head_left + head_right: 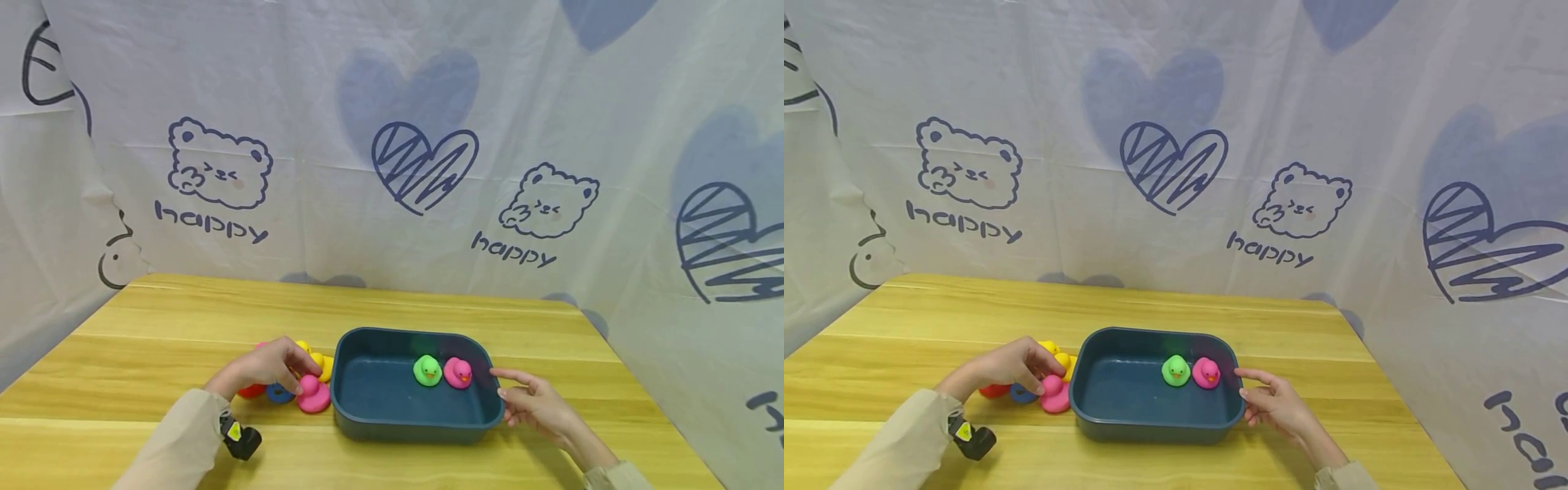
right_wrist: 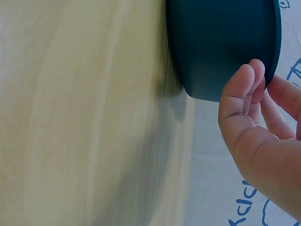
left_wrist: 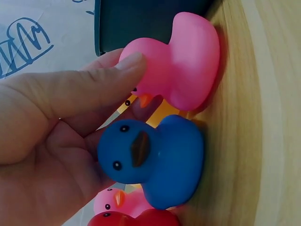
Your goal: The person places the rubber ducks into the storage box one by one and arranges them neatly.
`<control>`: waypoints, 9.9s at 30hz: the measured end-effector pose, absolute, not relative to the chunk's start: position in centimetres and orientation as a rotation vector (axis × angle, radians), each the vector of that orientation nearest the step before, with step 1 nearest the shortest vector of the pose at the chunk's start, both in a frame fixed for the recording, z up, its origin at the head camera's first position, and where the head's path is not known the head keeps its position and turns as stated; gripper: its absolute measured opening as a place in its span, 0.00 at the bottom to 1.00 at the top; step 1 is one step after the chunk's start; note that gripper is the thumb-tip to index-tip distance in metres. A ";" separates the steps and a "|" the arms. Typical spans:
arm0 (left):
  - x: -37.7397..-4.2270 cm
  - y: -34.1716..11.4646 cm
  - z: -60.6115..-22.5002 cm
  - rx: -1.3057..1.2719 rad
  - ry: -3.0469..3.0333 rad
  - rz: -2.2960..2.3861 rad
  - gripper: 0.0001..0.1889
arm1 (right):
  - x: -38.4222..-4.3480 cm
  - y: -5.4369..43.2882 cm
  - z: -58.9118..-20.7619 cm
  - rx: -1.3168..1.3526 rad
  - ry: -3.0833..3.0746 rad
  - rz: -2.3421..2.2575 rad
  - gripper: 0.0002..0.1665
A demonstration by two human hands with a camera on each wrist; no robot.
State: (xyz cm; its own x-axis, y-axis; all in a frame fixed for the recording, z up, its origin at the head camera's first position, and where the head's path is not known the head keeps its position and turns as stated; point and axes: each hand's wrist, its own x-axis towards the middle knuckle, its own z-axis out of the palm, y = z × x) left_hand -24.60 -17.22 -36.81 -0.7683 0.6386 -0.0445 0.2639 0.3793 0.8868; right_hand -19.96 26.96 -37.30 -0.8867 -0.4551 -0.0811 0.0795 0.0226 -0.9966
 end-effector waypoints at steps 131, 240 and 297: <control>-25.0 -2.3 -36.5 0.051 1.987 2.013 0.17 | -19.8 26.9 -37.6 -0.367 1.947 -1.912 0.29; -21.9 -10.2 -32.4 0.437 2.060 1.987 0.17 | -19.3 26.9 -37.6 -0.352 1.921 -1.946 0.28; -19.9 -20.0 -35.4 0.366 2.395 1.637 0.22 | -19.8 27.0 -37.4 -0.416 1.921 -1.955 0.27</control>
State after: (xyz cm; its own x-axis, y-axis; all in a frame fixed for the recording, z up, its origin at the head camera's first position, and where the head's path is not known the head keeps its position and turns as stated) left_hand -19.95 -20.03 -35.41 -0.9454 0.3236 -0.0384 0.0818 0.3497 0.9333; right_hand -19.81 26.96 -37.36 -0.8891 -0.4554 -0.0456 0.0537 -0.0048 -0.9985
